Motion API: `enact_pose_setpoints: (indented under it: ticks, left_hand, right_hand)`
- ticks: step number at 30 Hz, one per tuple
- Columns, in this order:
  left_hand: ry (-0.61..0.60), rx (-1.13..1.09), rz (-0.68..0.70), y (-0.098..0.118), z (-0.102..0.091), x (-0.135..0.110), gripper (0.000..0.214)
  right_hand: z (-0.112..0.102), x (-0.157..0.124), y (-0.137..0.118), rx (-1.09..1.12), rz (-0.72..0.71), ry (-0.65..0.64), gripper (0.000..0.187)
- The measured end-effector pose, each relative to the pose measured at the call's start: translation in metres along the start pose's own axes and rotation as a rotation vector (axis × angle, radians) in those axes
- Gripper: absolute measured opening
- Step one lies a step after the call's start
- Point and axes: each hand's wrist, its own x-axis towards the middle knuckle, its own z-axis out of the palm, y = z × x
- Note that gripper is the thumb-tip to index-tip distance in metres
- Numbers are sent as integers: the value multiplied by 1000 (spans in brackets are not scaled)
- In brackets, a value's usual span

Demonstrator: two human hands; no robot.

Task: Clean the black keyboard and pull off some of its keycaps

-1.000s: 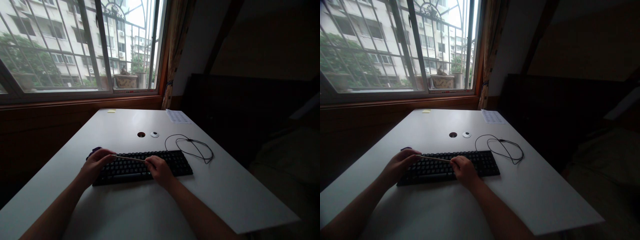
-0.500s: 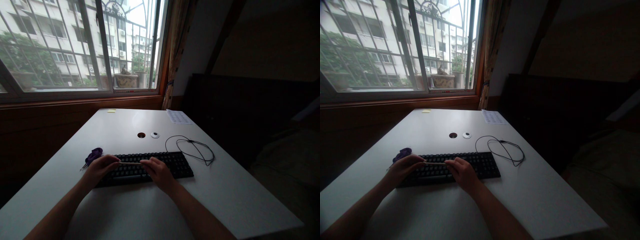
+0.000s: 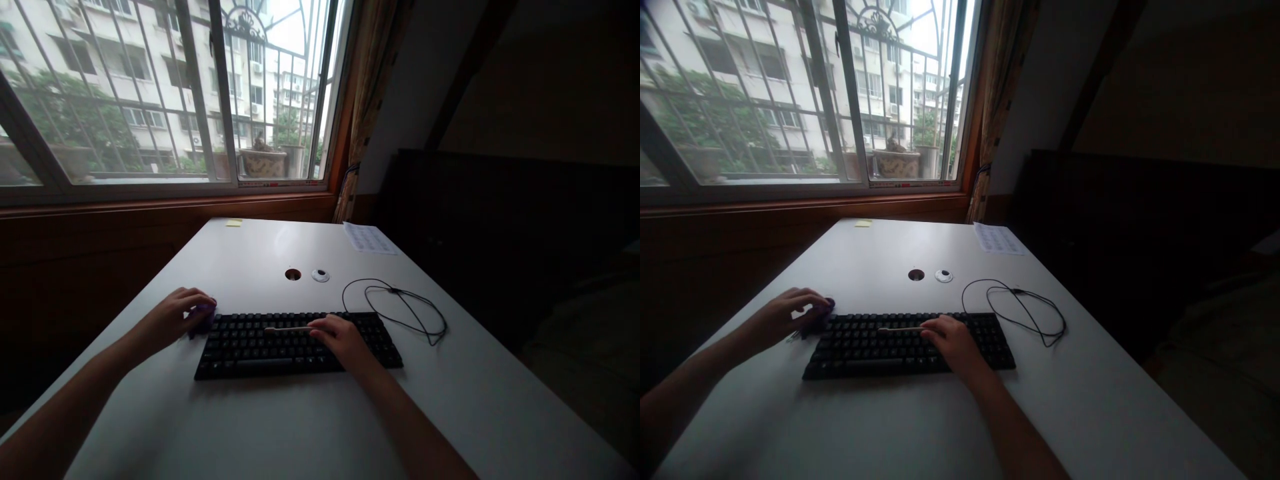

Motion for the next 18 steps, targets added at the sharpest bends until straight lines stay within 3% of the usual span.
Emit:
enact_pose_setpoints:
  ticks: [5, 11, 18]
  left_hand:
    - [4, 90, 77, -38, 21, -3, 28]
    - [-67, 19, 50, -55, 26, -19, 35]
    - [-201, -51, 23, -80, 30, -32, 70]
  right_hand:
    - [-1, -1, 5, -120, 17, -31, 22]
    - [-1, -3, 8, -261, -87, -26, 27]
    - [7, 13, -12, -234, -130, -124, 29]
